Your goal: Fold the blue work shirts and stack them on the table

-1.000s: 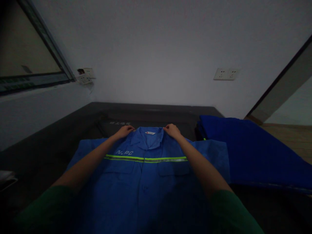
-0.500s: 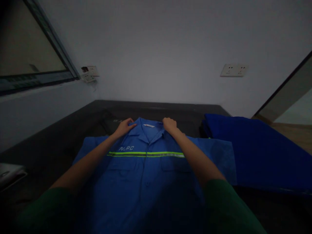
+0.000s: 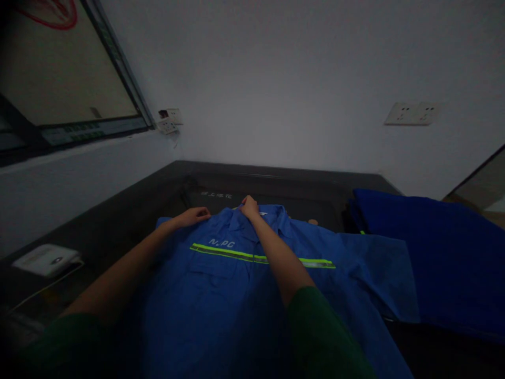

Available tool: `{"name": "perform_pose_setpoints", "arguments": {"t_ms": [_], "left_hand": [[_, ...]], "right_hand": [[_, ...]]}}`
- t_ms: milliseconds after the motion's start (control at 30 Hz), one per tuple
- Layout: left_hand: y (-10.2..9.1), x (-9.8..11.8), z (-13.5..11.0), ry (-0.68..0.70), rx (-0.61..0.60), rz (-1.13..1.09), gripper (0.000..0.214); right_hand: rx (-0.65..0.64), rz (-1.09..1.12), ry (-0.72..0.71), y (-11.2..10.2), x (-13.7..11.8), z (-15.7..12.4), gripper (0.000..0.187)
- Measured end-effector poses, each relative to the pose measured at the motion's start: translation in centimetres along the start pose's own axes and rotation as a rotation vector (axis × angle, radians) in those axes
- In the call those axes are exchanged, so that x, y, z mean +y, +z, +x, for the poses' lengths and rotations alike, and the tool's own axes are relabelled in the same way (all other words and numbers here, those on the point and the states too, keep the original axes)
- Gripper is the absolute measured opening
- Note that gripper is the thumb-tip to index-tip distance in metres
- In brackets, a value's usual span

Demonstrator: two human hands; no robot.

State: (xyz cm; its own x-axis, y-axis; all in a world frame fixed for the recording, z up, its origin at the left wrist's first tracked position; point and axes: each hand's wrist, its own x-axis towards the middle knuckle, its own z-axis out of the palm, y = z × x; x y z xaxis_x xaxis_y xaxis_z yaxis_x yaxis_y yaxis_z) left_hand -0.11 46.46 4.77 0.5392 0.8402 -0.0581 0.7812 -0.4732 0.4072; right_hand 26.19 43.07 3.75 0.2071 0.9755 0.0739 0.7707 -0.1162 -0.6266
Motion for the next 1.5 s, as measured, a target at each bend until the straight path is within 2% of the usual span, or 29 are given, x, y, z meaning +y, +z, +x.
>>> {"name": "perform_pose_setpoints", "arguments": {"t_ms": [167, 300, 367, 500, 600, 733, 867, 933, 1000, 1100, 1167, 1300, 1500], "left_hand": [[-1.0, -1.3, -3.4, -0.007, 0.059, 0.045, 0.031], [-2.2, -1.3, -5.0, -0.015, 0.268, 0.182, 0.034], [-2.4, -1.4, -5.3, -0.062, 0.319, 0.282, 0.035], [-1.6, -2.2, -5.2, -0.147, 0.193, 0.442, 0.037], [-1.0, -2.2, -5.0, -0.185, 0.195, 0.513, 0.044], [-0.6, 0.5, -3.5, -0.108, 0.249, 0.421, 0.052], [0.7, 5.4, 0.2, 0.109, 0.184, 0.254, 0.043], [2.0, 7.6, 2.5, 0.202, 0.161, 0.209, 0.042], [3.7, 9.2, 4.5, 0.229, 0.164, 0.182, 0.044], [6.3, 10.5, 6.4, 0.195, 0.188, 0.164, 0.052], [7.8, 10.8, 6.9, 0.172, 0.194, 0.166, 0.056], [9.3, 10.9, 6.8, 0.133, 0.185, 0.183, 0.055], [9.5, 11.2, 7.0, 0.043, 0.163, 0.211, 0.055]], "right_hand": [[0.042, 0.107, 0.005, 0.7, 0.8, 0.9, 0.029], [0.081, 0.148, -0.047, 0.8, 0.7, 1.5, 0.033], [0.082, 0.146, -0.073, 1.1, 0.4, 1.4, 0.033], [0.052, 0.096, -0.108, 1.6, -0.5, 0.8, 0.029], [0.057, 0.054, -0.155, 0.4, -0.9, 0.5, 0.024], [0.095, 0.022, -0.237, -4.3, 1.0, 0.1, 0.026], [0.123, -0.018, -0.237, -10.0, 5.6, -1.0, 0.028], [0.063, -0.054, -0.278, -12.2, 7.8, -1.8, 0.030], [-0.074, -0.096, -0.394, -13.5, 9.3, -2.5, 0.032], [-0.267, -0.153, -0.563, -13.9, 10.4, -3.0, 0.036], [-0.316, -0.213, -0.582, -13.6, 10.8, -2.8, 0.033], [-0.327, -0.371, -0.559, -12.5, 11.6, -1.7, 0.022], [-0.281, -0.453, -0.543, -11.3, 12.2, -0.5, 0.018]]}}
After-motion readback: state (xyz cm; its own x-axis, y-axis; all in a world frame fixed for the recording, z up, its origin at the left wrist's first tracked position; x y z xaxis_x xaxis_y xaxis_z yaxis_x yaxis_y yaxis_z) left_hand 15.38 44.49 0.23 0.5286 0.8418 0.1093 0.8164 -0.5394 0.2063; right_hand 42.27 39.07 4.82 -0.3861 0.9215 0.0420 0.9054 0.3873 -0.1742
